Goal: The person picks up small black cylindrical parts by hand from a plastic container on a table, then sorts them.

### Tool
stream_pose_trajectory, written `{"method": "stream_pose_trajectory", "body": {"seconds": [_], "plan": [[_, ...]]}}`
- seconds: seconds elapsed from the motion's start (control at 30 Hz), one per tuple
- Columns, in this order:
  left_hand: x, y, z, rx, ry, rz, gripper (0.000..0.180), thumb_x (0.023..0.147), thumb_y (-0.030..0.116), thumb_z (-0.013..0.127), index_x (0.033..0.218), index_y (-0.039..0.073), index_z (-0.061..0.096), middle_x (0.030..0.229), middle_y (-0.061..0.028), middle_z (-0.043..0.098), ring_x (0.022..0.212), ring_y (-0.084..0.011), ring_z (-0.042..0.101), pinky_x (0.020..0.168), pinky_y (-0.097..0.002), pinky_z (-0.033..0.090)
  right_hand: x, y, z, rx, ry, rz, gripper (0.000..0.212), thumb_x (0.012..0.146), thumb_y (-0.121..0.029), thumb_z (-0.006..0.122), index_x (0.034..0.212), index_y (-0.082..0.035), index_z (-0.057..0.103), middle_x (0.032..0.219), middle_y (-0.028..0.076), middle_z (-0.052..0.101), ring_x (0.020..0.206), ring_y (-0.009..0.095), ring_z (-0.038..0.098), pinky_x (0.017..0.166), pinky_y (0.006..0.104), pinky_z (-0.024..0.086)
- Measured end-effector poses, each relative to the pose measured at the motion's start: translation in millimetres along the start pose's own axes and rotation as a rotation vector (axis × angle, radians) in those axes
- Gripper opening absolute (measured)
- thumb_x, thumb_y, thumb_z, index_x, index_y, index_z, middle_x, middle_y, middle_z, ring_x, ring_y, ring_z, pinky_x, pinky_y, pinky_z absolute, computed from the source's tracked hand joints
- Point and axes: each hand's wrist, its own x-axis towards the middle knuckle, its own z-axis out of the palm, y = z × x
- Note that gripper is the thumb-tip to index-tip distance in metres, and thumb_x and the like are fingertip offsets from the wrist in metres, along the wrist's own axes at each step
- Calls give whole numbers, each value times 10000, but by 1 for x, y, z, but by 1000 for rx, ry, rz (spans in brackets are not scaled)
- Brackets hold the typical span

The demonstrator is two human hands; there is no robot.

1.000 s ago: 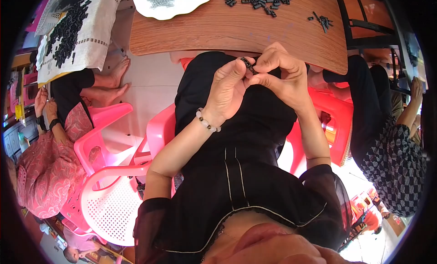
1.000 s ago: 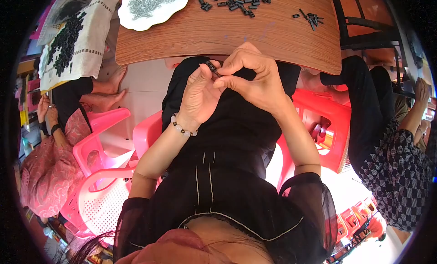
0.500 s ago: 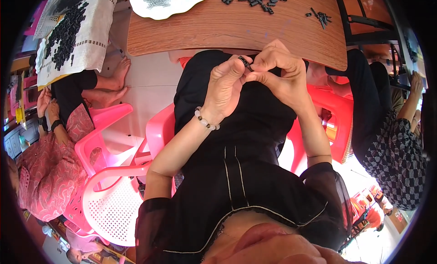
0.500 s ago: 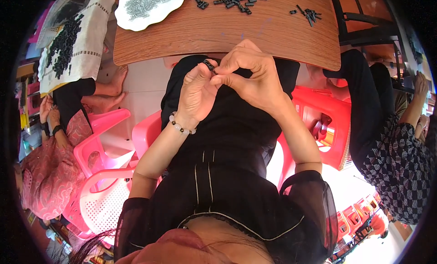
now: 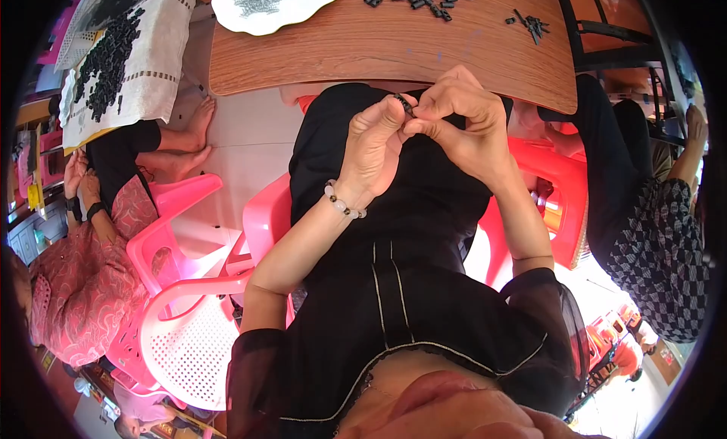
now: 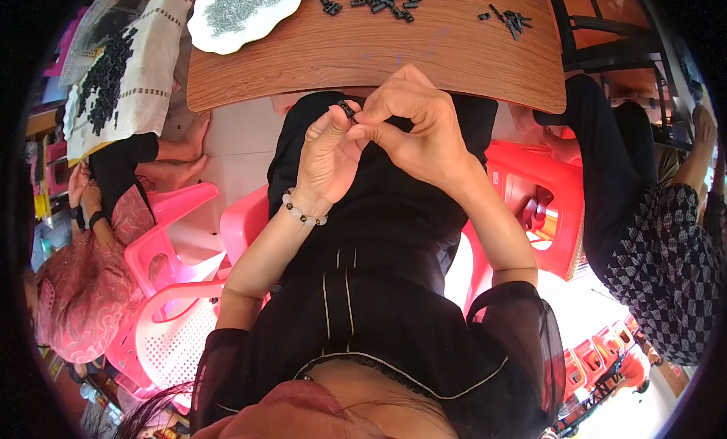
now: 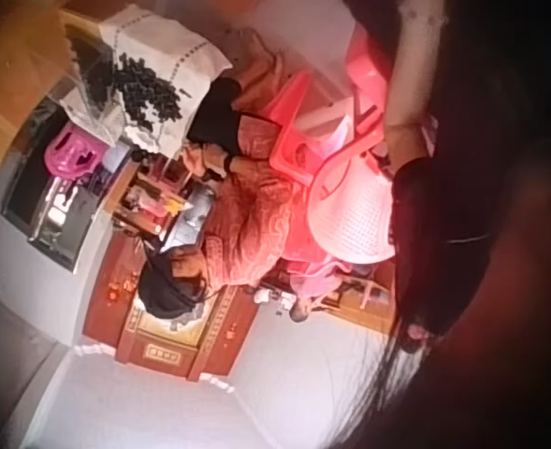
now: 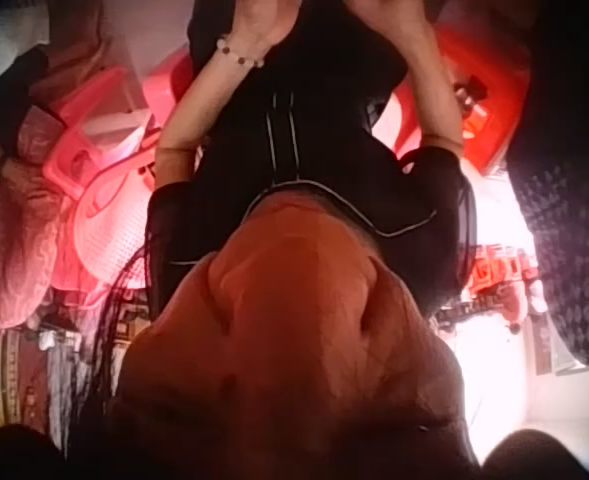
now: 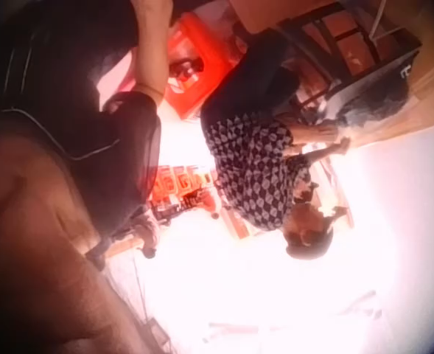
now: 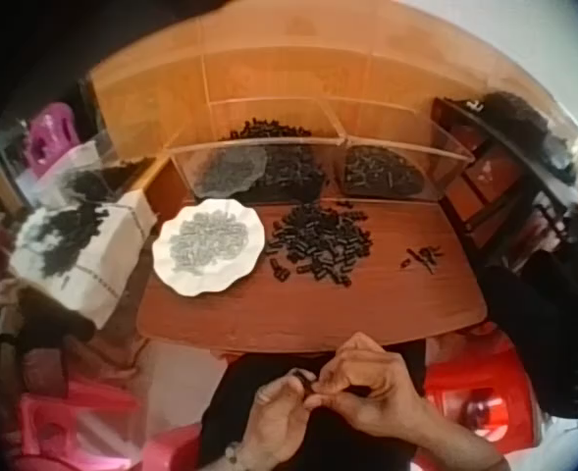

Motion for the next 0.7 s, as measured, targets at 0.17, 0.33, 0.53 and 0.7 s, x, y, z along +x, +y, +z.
{"method": "stream_pose_trajectory", "body": {"seconds": [0.17, 0.33, 0.53, 0.7], "plan": [[-2, -4, 2, 141, 33, 151, 283, 893, 275, 664, 967, 4, 695, 954, -25, 622, 840, -92, 564, 789, -261, 459, -1, -1, 6, -65, 62, -81, 167, 660, -33, 819, 721, -55, 666, 740, 29, 668, 743, 192, 554, 677, 296, 450], [-1, -1, 4, 332, 4, 276, 281, 885, 265, 676, 974, 0, 700, 948, -26, 616, 854, -99, 564, 797, -256, 449, -1, -5, 5, -61, 64, -45, 180, 663, -36, 819, 711, -51, 646, 734, 25, 660, 738, 195, 548, 674, 300, 447], [-2, 2, 3, 172, -19, 141, 236, 877, 241, 686, 948, 18, 712, 947, -24, 618, 865, -102, 563, 800, -261, 447, 2, -11, -4, -132, 39, -61, 215, 666, -69, 818, 796, -61, 647, 830, 29, 667, 802, 205, 549, 723, 309, 442], [-1, -5, -2, 18, -145, 85, 203, 869, 253, 692, 938, 64, 716, 947, -17, 625, 896, -104, 561, 809, -272, 447, 6, -17, -6, -175, 62, -70, 338, 670, -113, 796, 982, -57, 678, 933, 39, 661, 866, 217, 539, 802, 316, 435]]}}
